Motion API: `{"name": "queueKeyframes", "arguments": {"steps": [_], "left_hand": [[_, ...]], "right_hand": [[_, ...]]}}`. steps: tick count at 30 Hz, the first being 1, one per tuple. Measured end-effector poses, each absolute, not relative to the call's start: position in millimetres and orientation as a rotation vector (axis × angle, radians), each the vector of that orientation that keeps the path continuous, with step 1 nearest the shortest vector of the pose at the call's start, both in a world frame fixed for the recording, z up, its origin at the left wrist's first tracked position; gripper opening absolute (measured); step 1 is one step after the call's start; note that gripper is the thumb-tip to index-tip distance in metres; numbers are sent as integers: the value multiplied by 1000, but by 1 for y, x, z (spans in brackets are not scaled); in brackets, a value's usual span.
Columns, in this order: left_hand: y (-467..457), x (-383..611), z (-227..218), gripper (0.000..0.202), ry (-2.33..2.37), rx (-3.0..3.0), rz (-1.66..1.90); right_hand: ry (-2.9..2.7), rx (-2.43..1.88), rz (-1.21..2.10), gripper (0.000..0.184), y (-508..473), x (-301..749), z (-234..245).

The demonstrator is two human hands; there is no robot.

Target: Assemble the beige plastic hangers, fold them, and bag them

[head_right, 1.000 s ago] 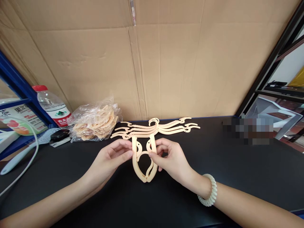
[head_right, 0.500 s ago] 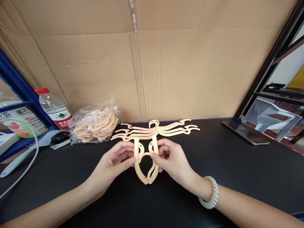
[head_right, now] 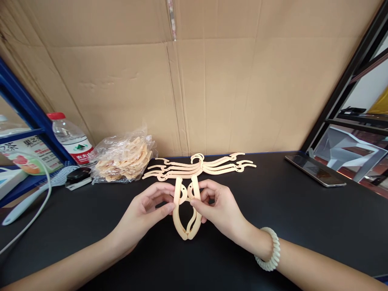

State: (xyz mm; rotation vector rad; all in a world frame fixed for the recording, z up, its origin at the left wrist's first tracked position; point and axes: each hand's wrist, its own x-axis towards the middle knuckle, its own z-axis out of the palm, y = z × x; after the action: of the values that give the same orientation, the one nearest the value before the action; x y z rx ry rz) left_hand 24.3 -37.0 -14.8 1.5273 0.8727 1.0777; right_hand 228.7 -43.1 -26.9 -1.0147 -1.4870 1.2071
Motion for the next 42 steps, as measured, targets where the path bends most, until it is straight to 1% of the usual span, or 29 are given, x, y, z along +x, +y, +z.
{"name": "queueKeyframes", "arguments": {"steps": [7,14,16,19,21,26,36,42], "left_hand": [[-37,29,-20,25,897,1444,1048],[-39,31,-19,31,885,1392,1013],[-38,31,-20,32,897,1437,990],[-37,31,-22,32,906,1461,943],[-36,31,-23,33,907,1449,919],[-35,31,-23,34,915,1425,890],[-35,29,-26,30,952,1448,895],[-32,27,-26,33,956,1432,895]], "right_hand": [[-1537,-971,1349,38,-49,223,-28],[-1557,-987,1393,34,-49,222,-31],[-1542,-991,1420,36,-50,221,-32],[-1524,-1018,1465,46,-52,218,-33],[-1531,-1028,1491,49,-53,217,-33],[-1560,-1033,1520,48,-51,217,-34],[-1551,-1024,1552,56,-49,217,-40],[-1598,-1069,1480,53,-50,218,-40]]}}
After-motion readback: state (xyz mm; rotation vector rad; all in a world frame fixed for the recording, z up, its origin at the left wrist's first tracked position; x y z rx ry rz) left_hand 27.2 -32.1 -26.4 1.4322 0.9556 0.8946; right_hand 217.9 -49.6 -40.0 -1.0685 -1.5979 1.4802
